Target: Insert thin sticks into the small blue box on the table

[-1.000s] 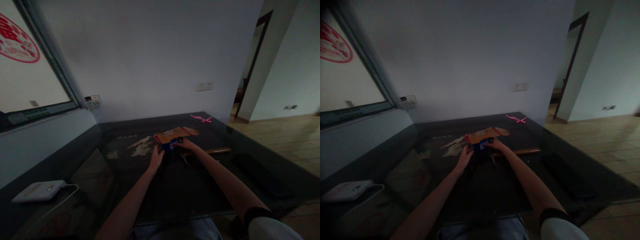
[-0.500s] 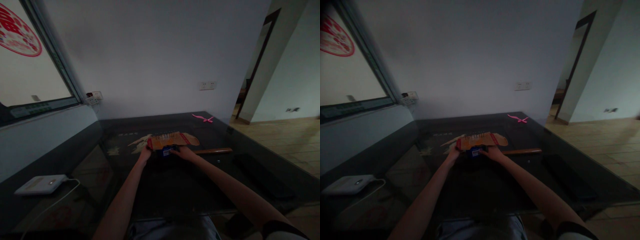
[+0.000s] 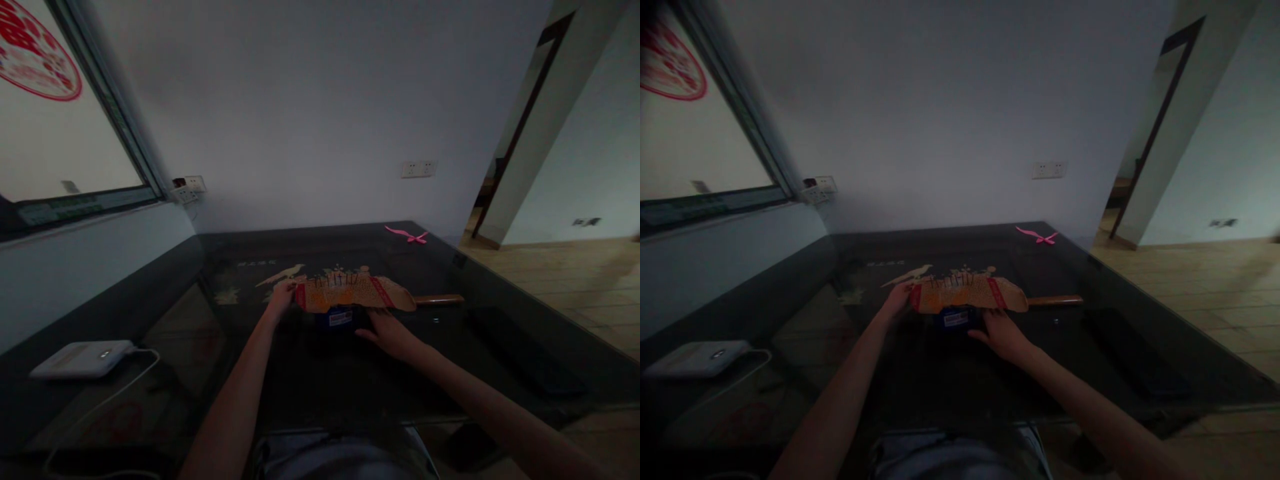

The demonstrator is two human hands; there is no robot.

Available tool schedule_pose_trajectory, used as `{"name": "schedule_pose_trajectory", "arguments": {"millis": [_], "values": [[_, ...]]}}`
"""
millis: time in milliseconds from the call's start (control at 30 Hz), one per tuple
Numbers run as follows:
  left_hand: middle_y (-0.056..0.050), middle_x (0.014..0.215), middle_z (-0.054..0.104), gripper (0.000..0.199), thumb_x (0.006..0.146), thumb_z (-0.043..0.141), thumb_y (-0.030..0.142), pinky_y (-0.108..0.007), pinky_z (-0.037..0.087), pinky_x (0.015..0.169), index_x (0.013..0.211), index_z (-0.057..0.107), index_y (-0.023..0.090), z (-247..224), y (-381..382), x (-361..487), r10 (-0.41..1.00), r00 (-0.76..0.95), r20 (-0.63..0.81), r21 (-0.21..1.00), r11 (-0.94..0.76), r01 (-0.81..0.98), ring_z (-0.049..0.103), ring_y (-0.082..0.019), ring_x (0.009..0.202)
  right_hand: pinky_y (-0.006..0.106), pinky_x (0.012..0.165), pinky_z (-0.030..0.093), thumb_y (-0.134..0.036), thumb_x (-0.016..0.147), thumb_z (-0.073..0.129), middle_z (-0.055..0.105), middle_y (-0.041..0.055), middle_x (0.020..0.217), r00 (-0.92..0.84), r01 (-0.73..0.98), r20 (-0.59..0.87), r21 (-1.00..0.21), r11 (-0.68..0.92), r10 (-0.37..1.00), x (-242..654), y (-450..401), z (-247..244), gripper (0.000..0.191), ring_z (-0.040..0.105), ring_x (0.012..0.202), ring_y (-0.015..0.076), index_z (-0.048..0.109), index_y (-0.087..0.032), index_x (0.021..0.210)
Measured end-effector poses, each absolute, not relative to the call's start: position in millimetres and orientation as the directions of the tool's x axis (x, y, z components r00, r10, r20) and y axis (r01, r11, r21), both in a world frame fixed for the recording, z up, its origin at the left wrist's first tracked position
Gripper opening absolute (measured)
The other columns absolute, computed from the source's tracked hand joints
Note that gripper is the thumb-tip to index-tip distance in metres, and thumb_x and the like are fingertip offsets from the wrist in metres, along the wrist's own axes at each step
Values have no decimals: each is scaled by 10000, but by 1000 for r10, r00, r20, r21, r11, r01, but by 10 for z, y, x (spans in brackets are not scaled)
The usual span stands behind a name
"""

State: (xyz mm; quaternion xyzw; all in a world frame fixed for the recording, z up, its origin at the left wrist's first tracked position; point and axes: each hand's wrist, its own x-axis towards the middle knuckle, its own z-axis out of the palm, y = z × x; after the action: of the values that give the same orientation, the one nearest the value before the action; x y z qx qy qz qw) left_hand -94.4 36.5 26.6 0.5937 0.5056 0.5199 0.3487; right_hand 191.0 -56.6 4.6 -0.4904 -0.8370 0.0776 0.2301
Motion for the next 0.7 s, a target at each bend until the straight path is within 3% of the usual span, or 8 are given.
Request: {"name": "schedule_pose_trajectory", "arguments": {"millis": [67,133,200,267,367,433,567,700], "values": [[-64,790,697,137,709,541,184,-290,522,690,766,662,153,396,341,-956,936,-129,328,920,-286,267,644,-166,734,484,1074,265,-435,786,592,395,155,1407,-426,779,275,-373,504,862,1947,-785,106,674,276,1333,302,405,-143,1364],[-64,841,682,190,761,485,201,-280,512,724,847,646,148,541,275,-932,899,-171,403,899,-354,257,637,-150,763,471,1072,275,-402,786,599,349,114,1443,-495,730,230,-413,544,838,1963,-1001,238,607,293,1327,290,452,-198,1339],[-64,863,669,206,789,469,218,-270,503,745,888,634,145,679,170,-866,857,-152,492,856,-445,263,627,-140,775,408,1016,371,-380,809,580,441,70,1391,-586,628,198,-503,594,786,1948,-1135,466,483,448,1230,257,527,-265,1275],[-62,867,662,204,803,470,229,-260,499,743,898,631,149,781,59,-774,831,-93,549,814,-505,287,619,-136,777,335,851,489,-378,828,557,645,45,1138,-604,524,214,-620,585,768,1909,-1121,757,341,609,1000,215,619,-286,1150],[-65,907,660,200,797,499,221,-262,498,752,938,627,162,829,-45,-648,814,-12,581,771,-546,329,618,-142,808,264,632,508,-368,841,518,695,45,808,-359,425,413,-726,540,837,1839,-805,1126,248,638,710,168,690,-209,922],[-69,939,656,224,775,535,214,-268,501,760,977,622,169,795,-51,-603,820,28,572,766,-546,338,618,-149,834,232,536,479,-321,855,458,669,47,729,-121,372,489,-785,496,864,1810,-489,1214,263,604,610,141,671,-167,877],[-77,939,652,288,732,586,202,-289,515,750,1016,622,170,682,13,-591,850,71,522,797,-516,316,617,-153,813,219,501,472,-139,753,481,659,35,755,-10,382,429,-833,400,903,1808,16,999,239,581,545,114,633,-150,937],[-71,880,667,261,704,619,195,-315,518,746,962,651,177,631,44,-589,858,95,504,798,-505,330,625,-169,784,281,695,511,-57,691,503,680,50,825,-127,496,406,-764,412,905,1853,175,692,311,637,742,161,650,-164,943]]}}
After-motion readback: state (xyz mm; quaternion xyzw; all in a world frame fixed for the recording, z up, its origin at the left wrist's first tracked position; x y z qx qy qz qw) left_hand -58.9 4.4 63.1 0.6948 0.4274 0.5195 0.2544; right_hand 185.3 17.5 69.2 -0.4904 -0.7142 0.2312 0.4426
